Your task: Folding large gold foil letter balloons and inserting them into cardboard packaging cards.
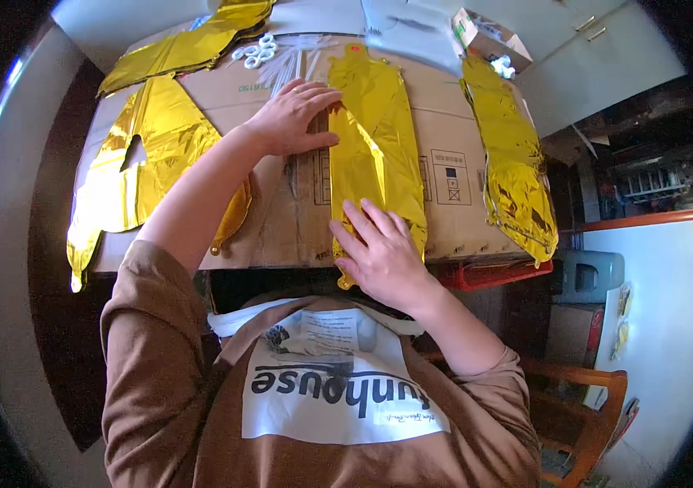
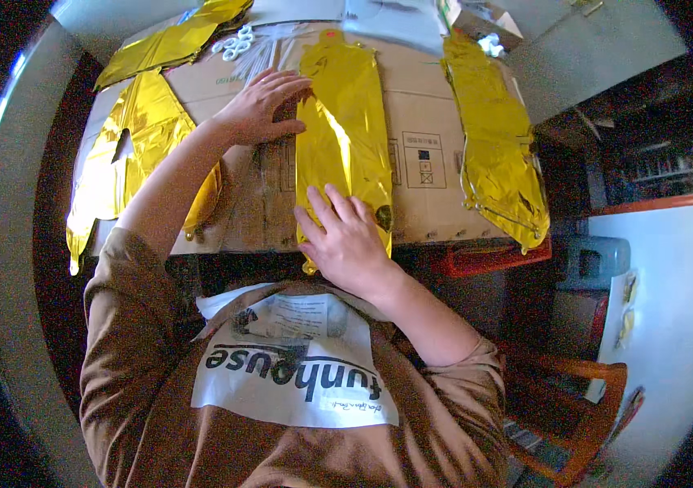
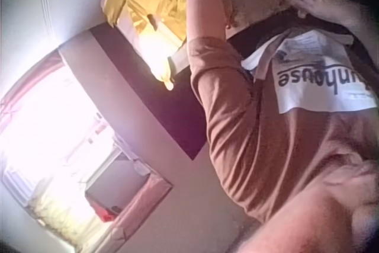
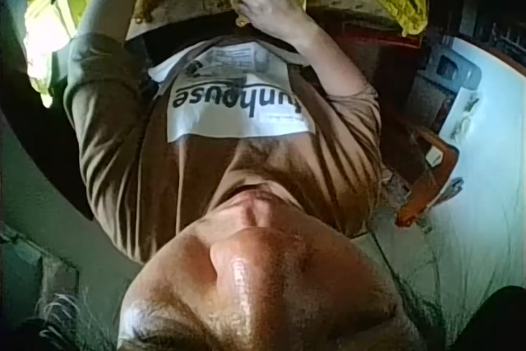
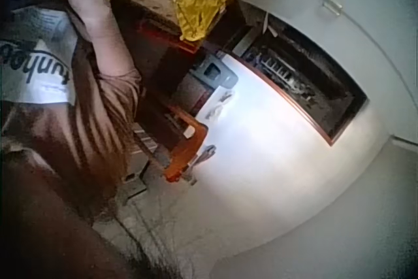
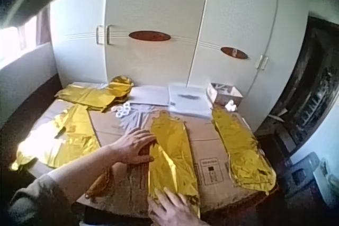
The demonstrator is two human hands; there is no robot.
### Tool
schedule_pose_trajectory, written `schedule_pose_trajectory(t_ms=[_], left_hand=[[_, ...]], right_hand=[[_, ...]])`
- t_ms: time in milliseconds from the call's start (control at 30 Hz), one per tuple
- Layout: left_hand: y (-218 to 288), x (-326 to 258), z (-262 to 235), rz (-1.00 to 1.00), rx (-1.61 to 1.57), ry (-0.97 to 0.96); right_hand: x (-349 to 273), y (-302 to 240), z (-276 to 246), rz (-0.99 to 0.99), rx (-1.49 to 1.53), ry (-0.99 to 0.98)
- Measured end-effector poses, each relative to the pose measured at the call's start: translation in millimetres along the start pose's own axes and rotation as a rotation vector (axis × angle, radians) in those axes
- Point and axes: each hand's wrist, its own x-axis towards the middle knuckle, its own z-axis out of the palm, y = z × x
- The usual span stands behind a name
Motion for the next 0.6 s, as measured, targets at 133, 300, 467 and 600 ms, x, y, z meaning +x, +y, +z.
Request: schedule_pose_trajectory(t_ms=[133, 300, 467, 600], left_hand=[[-12.0, -0.4, 9.1, -0.06, -0.022, 0.054], [3.9, 2.1, 10.4, -0.14, 0.099, 0.233], [58.9, -15.3, 8.1, 0.019, 0.019, 0.191], [63.3, -23.4, 6.3, -0.029, -0.056, 0.142]], right_hand=[[1.3, -2.1, -2.0, -0.005, -0.002, 0.008], [4.5, -1.0, -7.4, 0.001, 0.004, -0.031], [10.2, 4.0, -19.3, 0.005, 0.037, -0.091], [23.6, 8.2, -33.2, -0.012, 0.085, -0.206]])
